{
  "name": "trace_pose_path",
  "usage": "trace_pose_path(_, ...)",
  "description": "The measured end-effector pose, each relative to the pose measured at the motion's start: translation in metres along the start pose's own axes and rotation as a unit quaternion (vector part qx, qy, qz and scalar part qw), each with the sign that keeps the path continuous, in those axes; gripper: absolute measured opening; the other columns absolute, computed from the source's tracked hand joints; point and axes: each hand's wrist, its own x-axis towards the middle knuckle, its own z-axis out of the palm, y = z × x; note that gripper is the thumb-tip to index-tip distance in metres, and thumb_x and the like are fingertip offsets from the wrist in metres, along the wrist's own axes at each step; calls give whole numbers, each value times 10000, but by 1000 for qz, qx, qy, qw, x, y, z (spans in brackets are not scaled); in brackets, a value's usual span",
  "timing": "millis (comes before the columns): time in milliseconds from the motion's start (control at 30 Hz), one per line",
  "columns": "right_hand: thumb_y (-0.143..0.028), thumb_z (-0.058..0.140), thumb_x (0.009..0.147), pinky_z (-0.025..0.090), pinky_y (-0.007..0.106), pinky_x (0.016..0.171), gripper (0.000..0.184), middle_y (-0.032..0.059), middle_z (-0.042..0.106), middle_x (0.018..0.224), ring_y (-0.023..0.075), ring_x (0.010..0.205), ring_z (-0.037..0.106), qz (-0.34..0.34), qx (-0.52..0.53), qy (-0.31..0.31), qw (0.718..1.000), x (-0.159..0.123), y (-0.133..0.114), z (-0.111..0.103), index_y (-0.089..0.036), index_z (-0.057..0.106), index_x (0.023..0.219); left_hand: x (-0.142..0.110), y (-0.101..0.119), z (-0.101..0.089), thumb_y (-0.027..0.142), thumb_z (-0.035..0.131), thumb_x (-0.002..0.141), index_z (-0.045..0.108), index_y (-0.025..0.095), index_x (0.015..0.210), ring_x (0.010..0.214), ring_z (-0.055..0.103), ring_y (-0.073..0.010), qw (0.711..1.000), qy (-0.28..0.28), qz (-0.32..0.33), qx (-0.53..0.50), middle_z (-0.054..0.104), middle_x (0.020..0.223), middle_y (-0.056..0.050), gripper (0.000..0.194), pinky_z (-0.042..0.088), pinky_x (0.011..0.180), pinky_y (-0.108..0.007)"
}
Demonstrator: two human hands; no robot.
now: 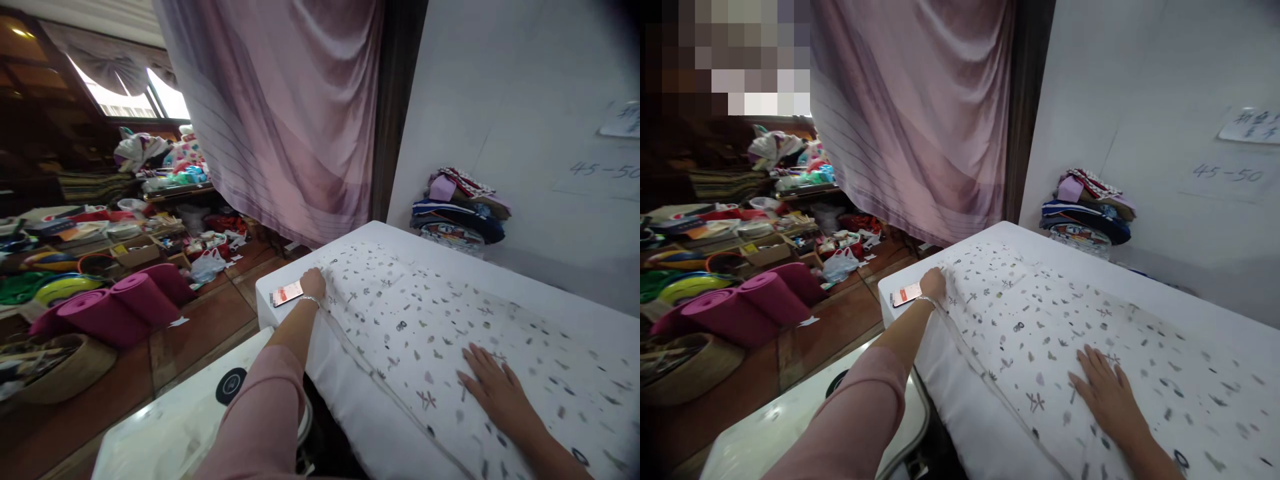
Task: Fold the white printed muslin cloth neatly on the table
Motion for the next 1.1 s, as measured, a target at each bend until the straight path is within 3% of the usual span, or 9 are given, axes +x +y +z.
trace_pose_path(200, -658, 301, 817, 144, 520, 1150, 668, 8, 262, 1506, 260, 1405, 135, 18, 61, -10, 998, 9, -5, -9, -362, 397, 1409, -14, 20, -22, 170, 387, 900, 557, 176, 1025, 970, 566, -178, 994, 58, 70, -67, 592, 1082, -87, 211, 419, 798, -270)
trace_pose_path(333, -661, 392, 811, 204, 526, 1130, 666, 7, 248, 1523, 307, 1413, 129, 44, 242, 15, 969, 18, -63, -52, -317, 456, 1378, -61, 65, -26, 168, 431, 870, 560, 203, 1028, 974, 549, -184, 955, 93, 212, -188, 589, 1032, -64, 207, 432, 845, -289)
trace_pose_path(433, -619, 468, 829, 410, 433, 1019, 610, 48, 353, 1484, 302, 1347, 331, 85, 480, -18, 873, 27, -122, -78, -304, 483, 1351, -114, 100, -14, 143, 459, 842, 562, 207, 1057, 978, 541, -175, 913, 53, 314, -253, 582, 1008, -52, 247, 430, 878, -287)
trace_pose_path(500, -576, 521, 826, 472, 387, 932, 523, 83, 499, 1373, 272, 1229, 483, 84, 649, 7, 756, 35, -148, -79, -253, 575, 1233, -147, 117, -3, 124, 464, 829, 575, 216, 1050, 969, 543, -169, 897, -2, 350, -269, 584, 1000, -44, 264, 434, 873, -283)
trace_pose_path(567, -527, 611, 783, 507, 328, 804, 395, 74, 656, 1117, 227, 1027, 599, 78, 748, 28, 659, 41, -160, -70, -214, 650, 1021, -173, 127, 8, 123, 477, 822, 587, 226, 1050, 956, 549, -167, 889, -53, 360, -277, 588, 1006, -39, 274, 440, 857, -283)
trace_pose_path(633, -454, 702, 715, 491, 268, 674, 286, 26, 683, 825, 175, 803, 618, 97, 789, 49, 605, 43, -162, -57, -192, 643, 813, -189, 131, 18, 149, 505, 820, 591, 232, 1070, 941, 555, -168, 886, -86, 356, -284, 592, 1016, -39, 277, 445, 833, -284)
trace_pose_path(733, -374, 755, 652, 462, 246, 612, 249, -5, 643, 672, 148, 679, 588, 137, 806, 54, 573, 39, -155, -43, -179, 612, 712, -195, 131, 27, 205, 544, 817, 616, 229, 1039, 897, 564, -166, 881, -124, 348, -296, 605, 955, -30, 234, 451, 795, -283)
trace_pose_path(867, -349, 685, 732, 487, 288, 678, 192, 23, 679, 773, 175, 755, 622, 145, 825, 31, 546, 37, -149, -39, -184, 620, 806, -192, 129, 31, 259, 572, 819, 648, 212, 1013, 864, 578, -153, 869, -171, 331, -326, 629, 924, -23, 214, 456, 804, -280)
trace_pose_path(1100, -321, 529, 840, 508, 344, 771, 158, 51, 693, 809, 201, 833, 644, 143, 846, 9, 514, 36, -147, -41, -188, 611, 866, -194, 130, 30, 260, 557, 836, 626, 212, 1087, 867, 572, -158, 878, -143, 353, -289, 620, 940, -29, 265, 451, 802, -282)
